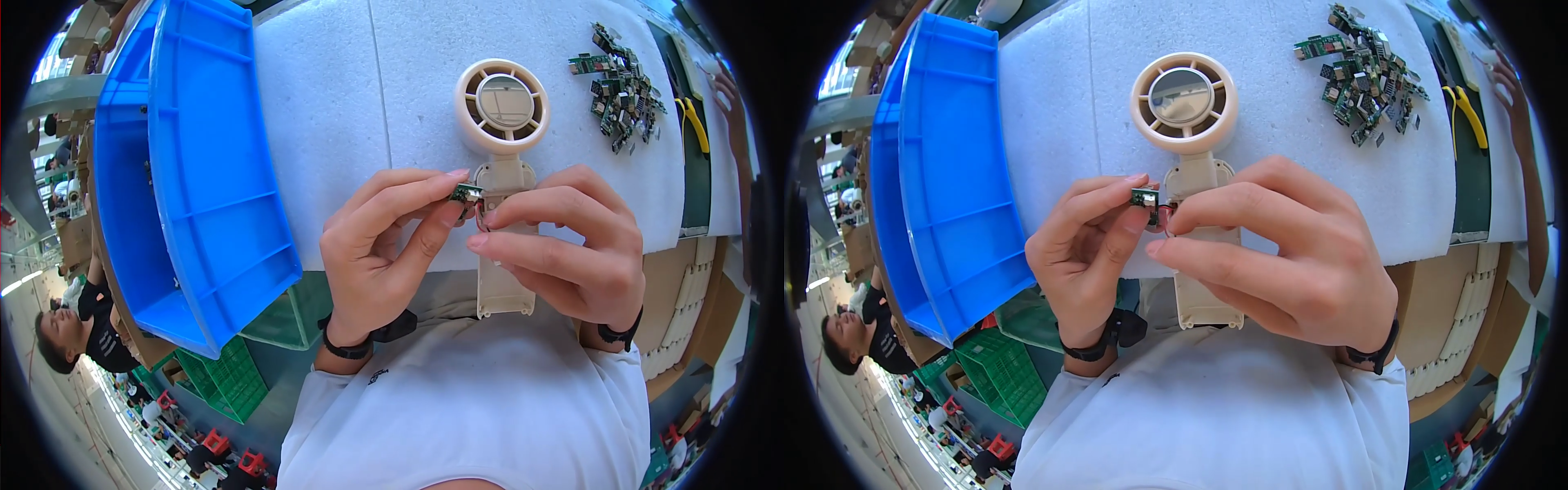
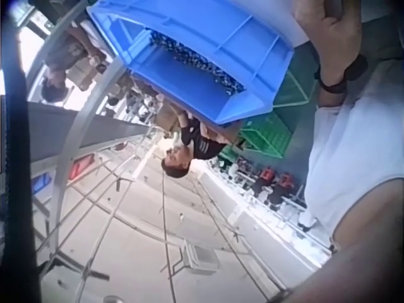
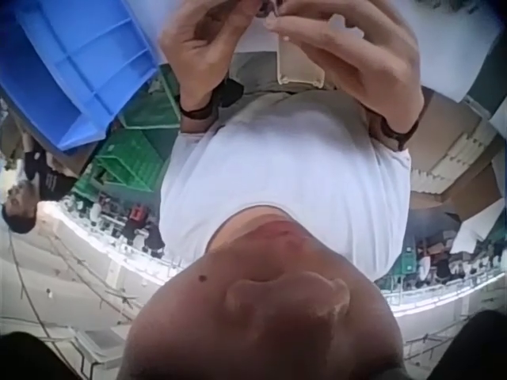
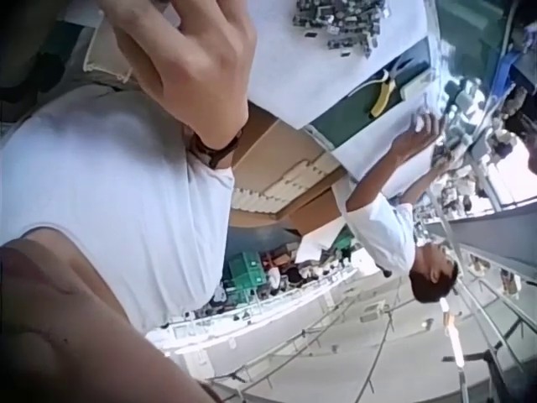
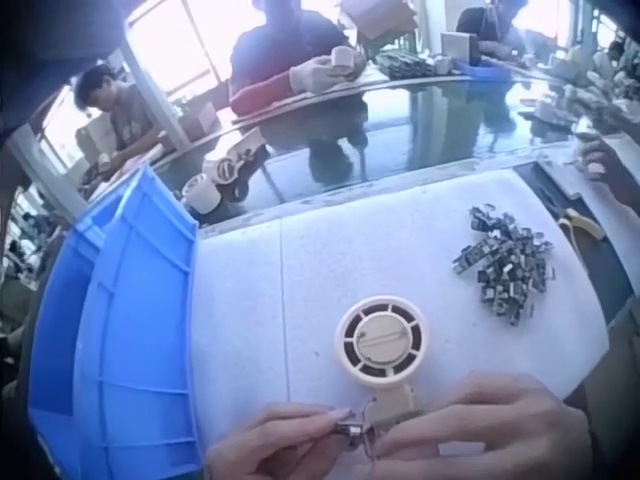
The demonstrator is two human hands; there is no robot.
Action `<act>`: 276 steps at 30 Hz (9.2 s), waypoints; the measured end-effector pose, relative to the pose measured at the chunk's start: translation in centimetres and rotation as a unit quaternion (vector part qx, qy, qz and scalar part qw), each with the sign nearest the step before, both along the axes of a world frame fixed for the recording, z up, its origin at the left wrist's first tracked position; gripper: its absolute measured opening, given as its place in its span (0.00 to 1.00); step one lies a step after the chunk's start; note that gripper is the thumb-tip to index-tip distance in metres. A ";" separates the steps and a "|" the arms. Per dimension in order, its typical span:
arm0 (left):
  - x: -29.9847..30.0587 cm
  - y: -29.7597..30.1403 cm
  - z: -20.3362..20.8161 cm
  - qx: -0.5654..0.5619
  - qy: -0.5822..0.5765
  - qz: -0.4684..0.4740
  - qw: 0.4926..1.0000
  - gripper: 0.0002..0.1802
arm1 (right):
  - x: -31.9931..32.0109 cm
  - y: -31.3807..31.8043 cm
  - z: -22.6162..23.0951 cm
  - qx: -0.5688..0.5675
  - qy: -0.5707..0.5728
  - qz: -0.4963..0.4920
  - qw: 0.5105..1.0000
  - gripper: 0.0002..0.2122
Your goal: Assembling small electronic components into white plastic circular housings on a production line.
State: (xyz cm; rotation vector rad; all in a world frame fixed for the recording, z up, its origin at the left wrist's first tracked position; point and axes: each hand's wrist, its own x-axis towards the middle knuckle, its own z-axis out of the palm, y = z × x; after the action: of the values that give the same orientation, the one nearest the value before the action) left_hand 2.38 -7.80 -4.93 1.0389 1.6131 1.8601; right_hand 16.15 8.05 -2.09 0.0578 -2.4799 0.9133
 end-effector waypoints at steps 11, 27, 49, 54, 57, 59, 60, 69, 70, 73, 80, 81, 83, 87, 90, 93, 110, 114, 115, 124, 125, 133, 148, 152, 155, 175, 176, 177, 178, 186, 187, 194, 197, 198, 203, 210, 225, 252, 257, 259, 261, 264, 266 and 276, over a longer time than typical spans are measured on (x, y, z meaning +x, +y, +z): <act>-0.3 0.0 0.0 -0.014 0.001 -0.013 1.000 0.18 | -0.1 0.3 0.3 -0.039 -0.032 -0.004 0.999 0.16; 0.1 0.1 -0.4 -0.018 0.034 0.013 0.999 0.18 | -0.6 -0.7 0.2 -0.075 -0.025 -0.088 0.993 0.11; 0.7 -0.2 -0.6 -0.009 0.214 0.053 0.975 0.21 | -0.9 -1.0 1.0 0.050 0.015 -0.145 0.988 0.11; 1.4 -0.2 -1.0 0.004 0.296 0.102 0.950 0.21 | -1.1 -1.3 1.2 0.032 0.017 -0.156 0.987 0.12; 1.3 -0.1 -1.0 0.004 0.299 0.087 0.950 0.21 | -1.0 -1.1 1.0 0.064 0.022 -0.152 0.986 0.13; 1.4 -0.2 -1.1 0.000 0.307 0.094 0.947 0.21 | -1.2 -1.1 1.0 0.075 0.027 -0.152 0.985 0.13; 1.6 -0.3 -1.2 -0.003 0.314 0.102 0.944 0.21 | -1.3 -1.2 1.0 0.086 0.033 -0.150 0.984 0.13; 2.1 -0.3 -1.9 0.010 0.346 0.121 0.930 0.22 | -0.7 -0.8 0.9 0.120 0.042 -0.133 0.983 0.14; 2.1 -0.3 -1.8 0.010 0.347 0.119 0.930 0.22 | -0.8 -0.8 0.8 0.119 0.042 -0.134 0.983 0.14; 2.1 -0.2 -1.1 -0.005 0.348 0.129 0.929 0.22 | -1.0 -0.8 0.9 -0.015 0.022 -0.132 0.991 0.13; 2.7 0.0 -1.5 0.001 0.325 0.143 0.935 0.22 | -1.1 -2.5 -0.3 -0.167 0.034 -0.168 0.971 0.12; 2.8 0.0 -1.5 -0.003 0.330 0.160 0.930 0.22 | -1.2 -2.8 -0.4 -0.194 0.038 -0.176 0.964 0.12; 2.9 -0.1 -1.5 -0.008 0.338 0.160 0.927 0.23 | -1.2 -3.1 -0.4 -0.200 0.036 -0.182 0.962 0.12; 3.1 -0.2 -1.6 -0.010 0.363 0.162 0.918 0.23 | -1.4 -3.7 -0.5 -0.205 0.035 -0.192 0.959 0.11; 3.2 -0.2 -1.8 0.002 0.382 0.165 0.909 0.22 | -1.5 -3.8 -0.8 -0.198 0.044 -0.192 0.960 0.11; 3.2 -0.3 -1.7 -0.011 0.403 0.160 0.901 0.22 | -1.5 -3.6 -1.0 -0.160 0.062 -0.169 0.971 0.13; 1.7 0.1 -0.9 -0.024 0.402 0.103 0.910 0.18 | -0.6 2.6 4.1 0.092 -0.056 -0.169 0.980 0.23; 1.6 0.1 -1.1 -0.003 0.390 0.108 0.915 0.17 | -3.0 3.3 6.2 0.071 -0.169 -0.114 0.976 0.28; 1.8 0.0 -1.1 -0.007 0.382 0.108 0.918 0.17 | -3.5 3.5 6.5 0.061 -0.200 -0.068 0.976 0.28; 1.5 -0.6 -1.4 0.021 0.349 0.168 0.922 0.18 | -9.6 12.1 7.8 -0.064 -0.311 0.090 0.944 0.27; 1.6 -0.6 -1.2 0.022 0.329 0.180 0.927 0.18 | -10.1 14.2 7.5 -0.131 -0.306 0.045 0.942 0.26; 1.5 0.1 -1.6 0.033 0.367 0.144 0.918 0.19 | -13.3 30.5 0.1 -0.032 -0.208 -0.262 0.942 0.24; 2.0 0.7 -1.9 -0.013 0.438 0.132 0.889 0.14 | -4.1 17.6 6.3 0.101 -0.372 -0.148 0.911 0.15; 1.9 0.6 -1.6 -0.014 0.417 0.129 0.900 0.15 | -2.9 16.4 6.8 0.077 -0.260 -0.150 0.951 0.13; 1.7 0.7 -1.2 -0.007 0.370 0.133 0.919 0.17 | -3.0 13.4 8.3 0.011 -0.252 -0.147 0.956 0.12; 1.3 -0.2 -1.1 0.038 0.292 0.120 0.948 0.20 | -6.6 9.3 8.5 -0.089 -0.311 0.122 0.938 0.11; 1.2 -0.3 -1.2 0.043 0.281 0.117 0.952 0.19 | -6.9 10.9 9.0 -0.060 -0.320 0.090 0.941 0.12; 1.1 -0.4 -1.3 0.050 0.271 0.112 0.955 0.18 | -6.9 13.1 8.9 -0.041 -0.311 0.048 0.948 0.12; 1.2 -0.4 -1.3 0.053 0.272 0.114 0.954 0.18 | -6.6 15.8 8.6 -0.021 -0.300 0.004 0.954 0.11; 1.6 -0.3 -1.3 0.068 0.254 0.102 0.959 0.19 | -2.8 37.1 1.8 0.153 -0.266 -0.409 0.859 0.24; 1.7 -0.3 -1.3 0.062 0.257 0.107 0.959 0.18 | -2.5 38.3 1.1 0.189 -0.278 -0.429 0.839 0.25; 2.2 -0.3 -1.7 0.053 0.260 0.145 0.953 0.18 | -6.4 37.1 2.4 0.184 -0.398 -0.399 0.806 0.30; 2.1 -0.5 -1.2 0.015 0.278 0.164 0.946 0.17 | -7.2 35.9 3.3 0.163 -0.414 -0.401 0.801 0.31; 2.1 -0.4 -1.2 0.017 0.278 0.162 0.946 0.17 | -7.4 35.7 3.3 0.161 -0.420 -0.405 0.796 0.32; 2.0 0.2 -1.3 0.027 0.315 0.163 0.934 0.15 | -7.1 35.4 1.9 0.148 -0.403 -0.417 0.801 0.33; 2.4 1.1 -0.9 -0.025 0.393 0.131 0.910 0.13 | -7.1 32.3 3.9 0.120 -0.402 -0.379 0.825 0.32; 1.8 0.9 0.0 -0.067 0.439 0.016 0.896 0.17 | 1.0 5.1 8.2 0.050 -0.242 -0.079 0.966 0.26; 0.8 -0.4 -1.7 0.033 0.083 0.065 0.994 0.23 | -0.4 1.4 1.3 0.081 -0.131 -0.047 0.987 0.16; 0.3 0.1 -1.1 -0.007 0.165 0.057 0.985 0.27 | -0.8 1.6 1.3 0.102 -0.114 -0.037 0.988 0.14; 0.6 0.3 -1.1 -0.019 0.211 0.061 0.975 0.27 | -1.0 1.8 1.3 0.097 -0.105 -0.020 0.989 0.13; 0.9 0.4 -1.2 -0.037 0.298 0.069 0.951 0.26 | -1.0 1.8 1.3 0.093 -0.100 -0.010 0.991 0.13; 0.7 0.5 -0.3 -0.041 0.275 0.033 0.960 0.24 | -1.0 1.9 1.3 0.016 -0.114 -0.010 0.993 0.12; 0.6 0.4 0.6 -0.045 0.263 0.014 0.964 0.23 | -1.0 1.8 1.4 -0.012 -0.121 -0.020 0.992 0.11; 0.1 -0.8 1.6 -0.176 0.366 -0.001 0.914 0.15 | -1.0 0.1 -0.4 0.018 -0.063 -0.116 0.991 0.09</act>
State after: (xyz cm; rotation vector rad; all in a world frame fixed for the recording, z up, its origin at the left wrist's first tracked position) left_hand 2.49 -8.61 -3.35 1.6682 2.2352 1.1362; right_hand 15.12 8.19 -2.46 -0.2782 -2.5516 0.7951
